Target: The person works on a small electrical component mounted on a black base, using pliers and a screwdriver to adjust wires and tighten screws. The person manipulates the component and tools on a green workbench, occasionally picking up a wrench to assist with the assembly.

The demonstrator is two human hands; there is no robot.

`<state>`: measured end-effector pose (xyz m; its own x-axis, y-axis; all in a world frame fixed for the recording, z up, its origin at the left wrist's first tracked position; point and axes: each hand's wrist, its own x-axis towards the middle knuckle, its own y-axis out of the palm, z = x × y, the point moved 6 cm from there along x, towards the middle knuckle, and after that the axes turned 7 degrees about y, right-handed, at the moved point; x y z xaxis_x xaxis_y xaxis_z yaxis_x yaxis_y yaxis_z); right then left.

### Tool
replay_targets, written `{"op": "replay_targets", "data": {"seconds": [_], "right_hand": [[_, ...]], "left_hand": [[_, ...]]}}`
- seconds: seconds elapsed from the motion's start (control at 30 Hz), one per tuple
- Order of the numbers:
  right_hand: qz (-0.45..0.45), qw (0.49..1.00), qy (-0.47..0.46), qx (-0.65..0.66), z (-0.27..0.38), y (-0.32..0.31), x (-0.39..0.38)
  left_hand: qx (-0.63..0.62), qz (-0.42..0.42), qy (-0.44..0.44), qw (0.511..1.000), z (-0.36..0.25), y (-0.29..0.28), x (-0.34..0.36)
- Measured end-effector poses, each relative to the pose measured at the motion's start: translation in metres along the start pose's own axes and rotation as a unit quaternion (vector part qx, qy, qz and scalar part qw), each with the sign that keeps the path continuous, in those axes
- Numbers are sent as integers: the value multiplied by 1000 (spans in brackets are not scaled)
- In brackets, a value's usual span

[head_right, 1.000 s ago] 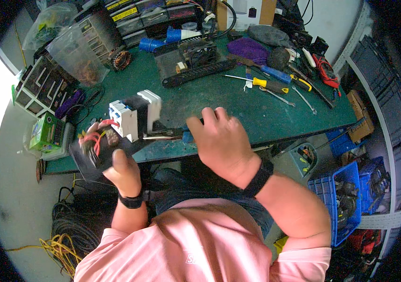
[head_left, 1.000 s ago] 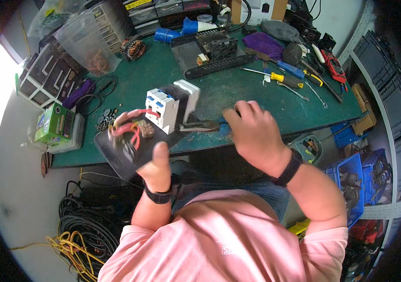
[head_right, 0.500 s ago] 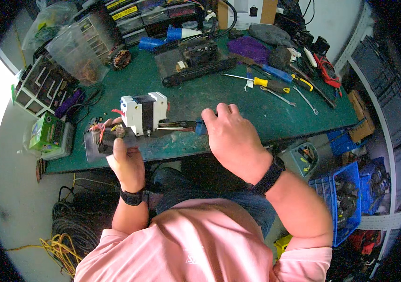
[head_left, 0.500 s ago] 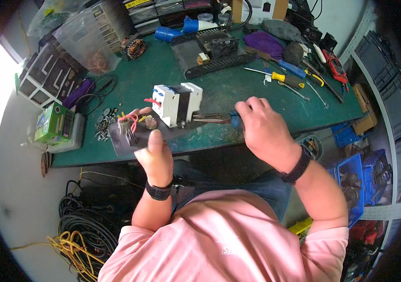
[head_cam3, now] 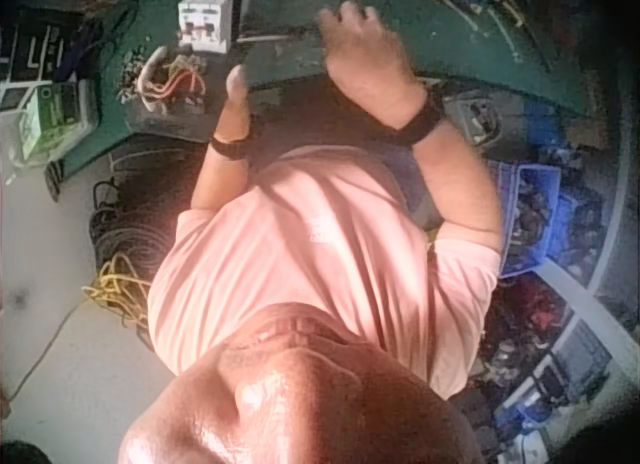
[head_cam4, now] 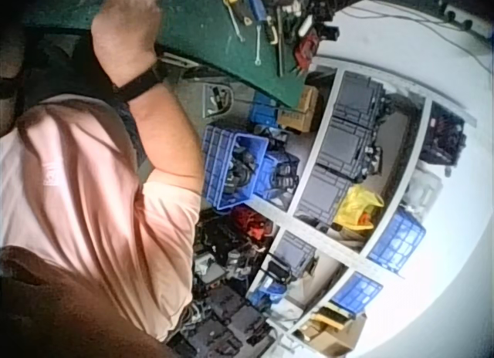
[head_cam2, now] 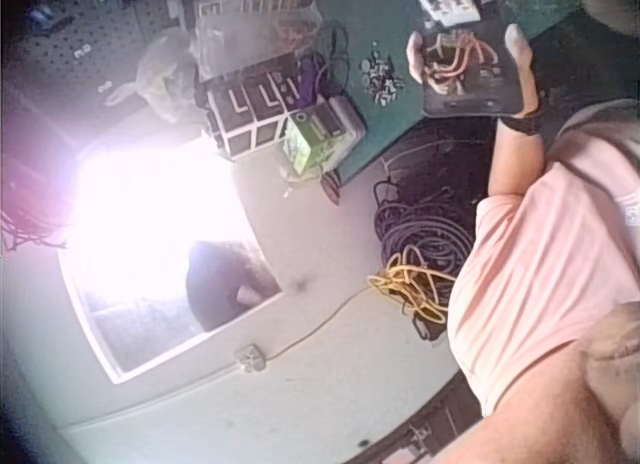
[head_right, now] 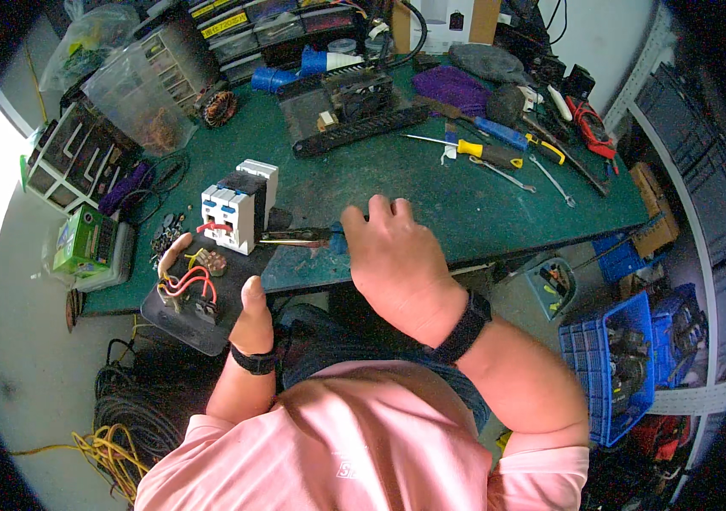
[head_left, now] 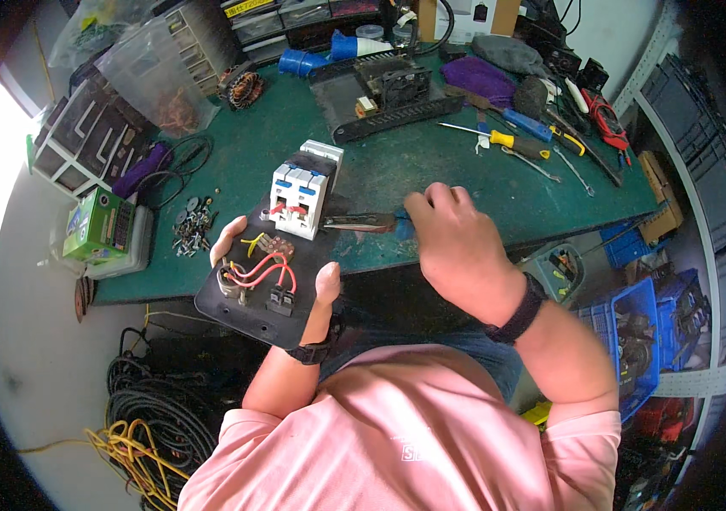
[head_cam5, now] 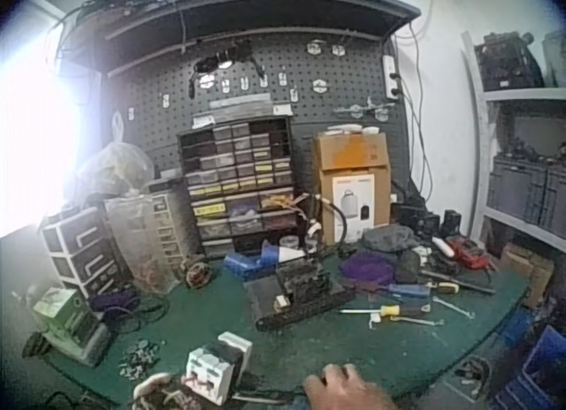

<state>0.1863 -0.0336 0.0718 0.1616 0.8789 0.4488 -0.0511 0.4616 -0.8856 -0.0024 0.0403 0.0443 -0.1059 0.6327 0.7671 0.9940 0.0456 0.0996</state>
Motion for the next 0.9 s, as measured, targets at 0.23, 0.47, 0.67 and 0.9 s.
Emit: {"op": "replay_targets", "data": {"seconds": [0.23, 0.47, 0.67, 0.9], "right_hand": [[-1, 999, 8, -31, 12, 1, -4], [-5, 999, -17, -38, 13, 4, -2], [-37, 997, -64, -36, 3, 3, -2], [-53, 985, -146, -81, -5, -4, 13]], "left_hand": [[128, -1, 142, 982, -5, 0, -3], [44, 11, 22, 999, -1, 1, 0], [-69, -25, 9, 997, 13, 3, 10], [-371, 49, -255, 892, 66, 7, 5]]}}
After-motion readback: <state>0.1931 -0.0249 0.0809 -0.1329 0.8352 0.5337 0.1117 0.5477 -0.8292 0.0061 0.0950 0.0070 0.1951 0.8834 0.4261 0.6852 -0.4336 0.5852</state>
